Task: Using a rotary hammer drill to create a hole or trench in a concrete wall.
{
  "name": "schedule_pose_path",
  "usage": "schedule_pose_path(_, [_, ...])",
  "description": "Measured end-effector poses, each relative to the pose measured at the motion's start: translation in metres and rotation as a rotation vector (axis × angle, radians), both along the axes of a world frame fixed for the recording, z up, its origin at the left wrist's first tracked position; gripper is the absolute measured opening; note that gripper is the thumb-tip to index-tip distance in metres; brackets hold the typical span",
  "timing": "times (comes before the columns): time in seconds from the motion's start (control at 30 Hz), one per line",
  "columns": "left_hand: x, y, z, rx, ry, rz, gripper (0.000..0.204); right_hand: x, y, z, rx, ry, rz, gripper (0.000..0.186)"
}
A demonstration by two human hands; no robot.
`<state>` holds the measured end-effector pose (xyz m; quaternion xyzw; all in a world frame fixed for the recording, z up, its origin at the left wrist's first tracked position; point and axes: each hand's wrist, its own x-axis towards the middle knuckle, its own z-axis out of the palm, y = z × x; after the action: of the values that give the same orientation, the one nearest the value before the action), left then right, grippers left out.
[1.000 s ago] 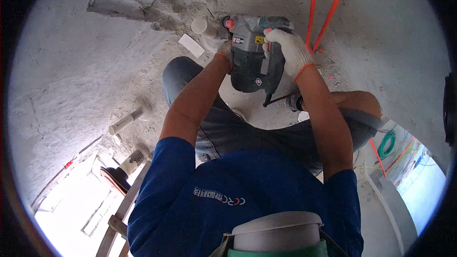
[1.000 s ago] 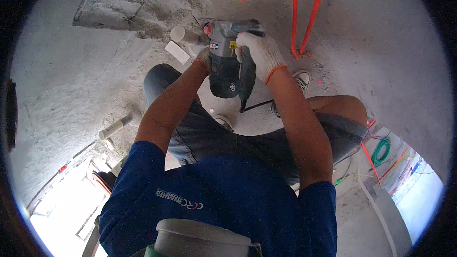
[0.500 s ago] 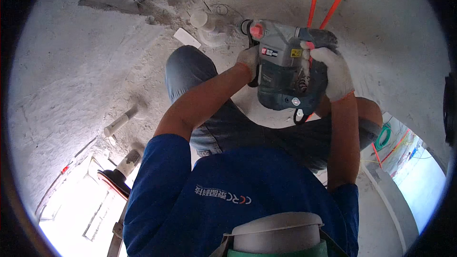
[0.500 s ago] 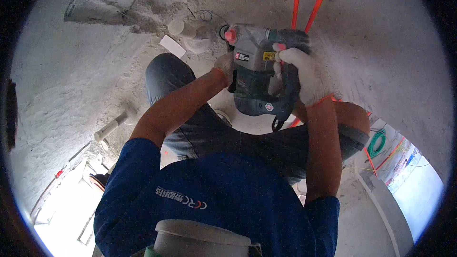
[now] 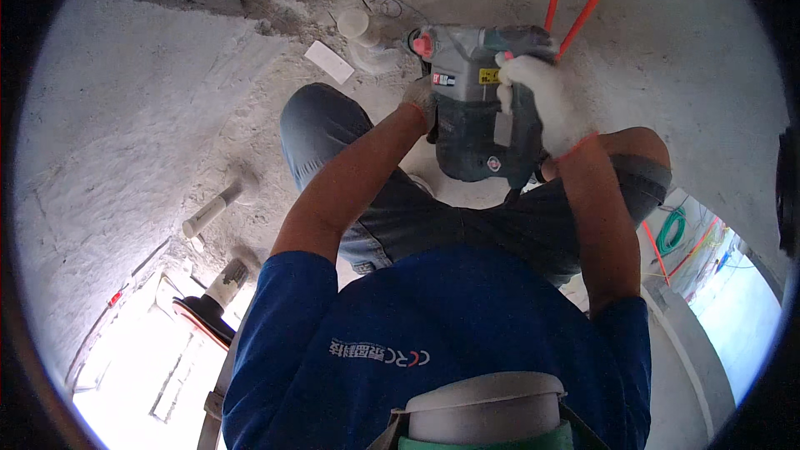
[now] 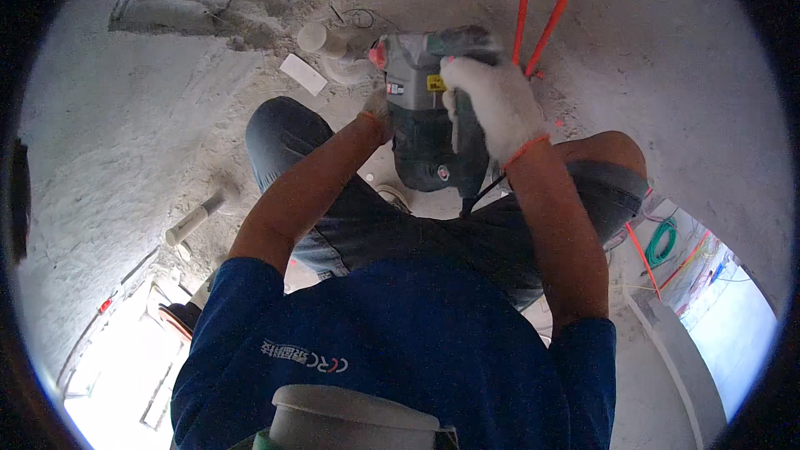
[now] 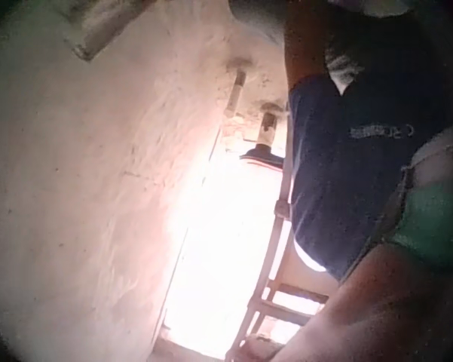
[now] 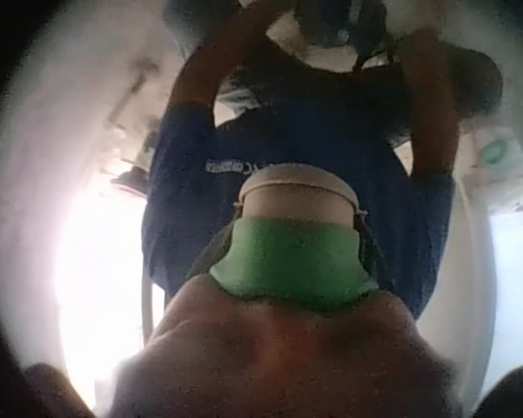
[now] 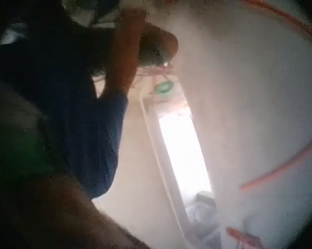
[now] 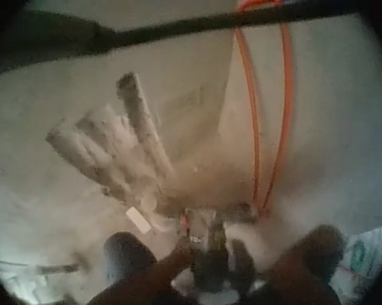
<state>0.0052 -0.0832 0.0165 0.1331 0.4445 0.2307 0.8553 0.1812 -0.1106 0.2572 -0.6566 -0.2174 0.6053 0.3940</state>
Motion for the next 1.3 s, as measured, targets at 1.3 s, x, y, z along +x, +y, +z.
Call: schedule_pose_path(1.3, [-0.043, -0.042, -0.190, 0.918, 0.443, -0.798, 0.037, -0.027, -0.080, -0.053, 0.004, -0.087, 0.078, 0.035])
